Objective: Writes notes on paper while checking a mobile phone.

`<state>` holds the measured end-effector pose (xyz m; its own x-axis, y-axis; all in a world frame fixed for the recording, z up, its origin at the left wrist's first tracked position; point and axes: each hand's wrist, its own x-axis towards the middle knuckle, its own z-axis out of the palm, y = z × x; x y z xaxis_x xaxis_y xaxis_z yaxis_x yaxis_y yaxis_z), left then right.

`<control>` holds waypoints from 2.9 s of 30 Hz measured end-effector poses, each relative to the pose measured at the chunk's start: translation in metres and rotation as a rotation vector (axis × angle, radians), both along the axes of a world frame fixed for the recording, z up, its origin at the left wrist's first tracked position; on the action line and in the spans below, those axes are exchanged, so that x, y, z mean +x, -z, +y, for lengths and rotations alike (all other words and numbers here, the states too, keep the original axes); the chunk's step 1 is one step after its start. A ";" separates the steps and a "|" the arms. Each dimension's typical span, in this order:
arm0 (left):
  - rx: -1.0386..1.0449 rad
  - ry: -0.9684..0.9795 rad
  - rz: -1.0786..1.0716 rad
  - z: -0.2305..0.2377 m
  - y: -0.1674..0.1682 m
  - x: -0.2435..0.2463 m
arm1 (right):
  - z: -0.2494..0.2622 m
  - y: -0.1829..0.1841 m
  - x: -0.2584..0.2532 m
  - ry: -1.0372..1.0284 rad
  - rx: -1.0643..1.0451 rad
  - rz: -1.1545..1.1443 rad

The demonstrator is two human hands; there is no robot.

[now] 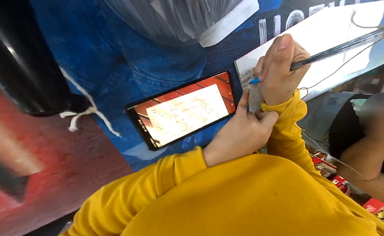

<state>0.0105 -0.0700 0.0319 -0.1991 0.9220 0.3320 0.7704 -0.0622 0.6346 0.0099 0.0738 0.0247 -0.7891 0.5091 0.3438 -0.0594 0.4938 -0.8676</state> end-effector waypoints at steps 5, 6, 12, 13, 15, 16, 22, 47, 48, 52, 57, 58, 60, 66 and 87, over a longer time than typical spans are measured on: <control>-0.003 0.006 -0.024 0.000 0.001 0.001 | 0.001 -0.001 0.002 -0.019 0.014 -0.027; -0.008 0.009 -0.020 0.000 0.000 0.000 | 0.001 -0.002 0.002 -0.018 -0.003 -0.026; -0.004 0.012 -0.016 0.000 0.001 0.000 | 0.001 -0.002 0.001 -0.001 0.007 -0.025; -0.002 0.008 -0.012 0.000 0.001 0.000 | 0.001 -0.003 0.001 -0.005 0.007 -0.030; -0.006 0.013 0.000 0.000 0.001 0.000 | 0.002 -0.003 0.001 -0.025 0.012 -0.042; -0.006 0.015 0.010 -0.001 0.000 0.000 | 0.003 -0.003 0.001 -0.032 -0.007 -0.044; -0.010 0.005 0.037 0.001 0.000 0.002 | 0.016 -0.010 0.003 -0.133 -0.419 -0.010; -0.095 0.052 0.126 0.001 -0.005 -0.004 | 0.025 -0.005 0.001 -0.327 -0.170 -0.058; -0.099 0.047 0.135 0.000 -0.006 -0.004 | 0.026 -0.004 0.001 -0.355 -0.130 -0.056; -0.104 0.051 0.148 0.001 -0.005 -0.004 | 0.030 -0.002 0.002 -0.436 -0.102 -0.054; -0.107 0.009 0.123 0.001 -0.003 -0.003 | 0.030 -0.002 0.002 -0.402 -0.117 -0.051; -0.104 -0.001 0.124 0.001 -0.003 -0.003 | 0.029 -0.002 0.002 -0.396 -0.126 -0.049; -0.108 -0.006 0.140 0.002 -0.002 -0.003 | 0.027 -0.002 0.002 -0.378 -0.141 -0.047; -0.093 -0.004 0.176 0.003 -0.001 -0.002 | 0.026 -0.004 0.003 -0.366 -0.100 -0.068; -0.034 -0.024 0.180 0.003 0.002 -0.003 | 0.011 -0.005 0.003 -0.038 -0.018 -0.061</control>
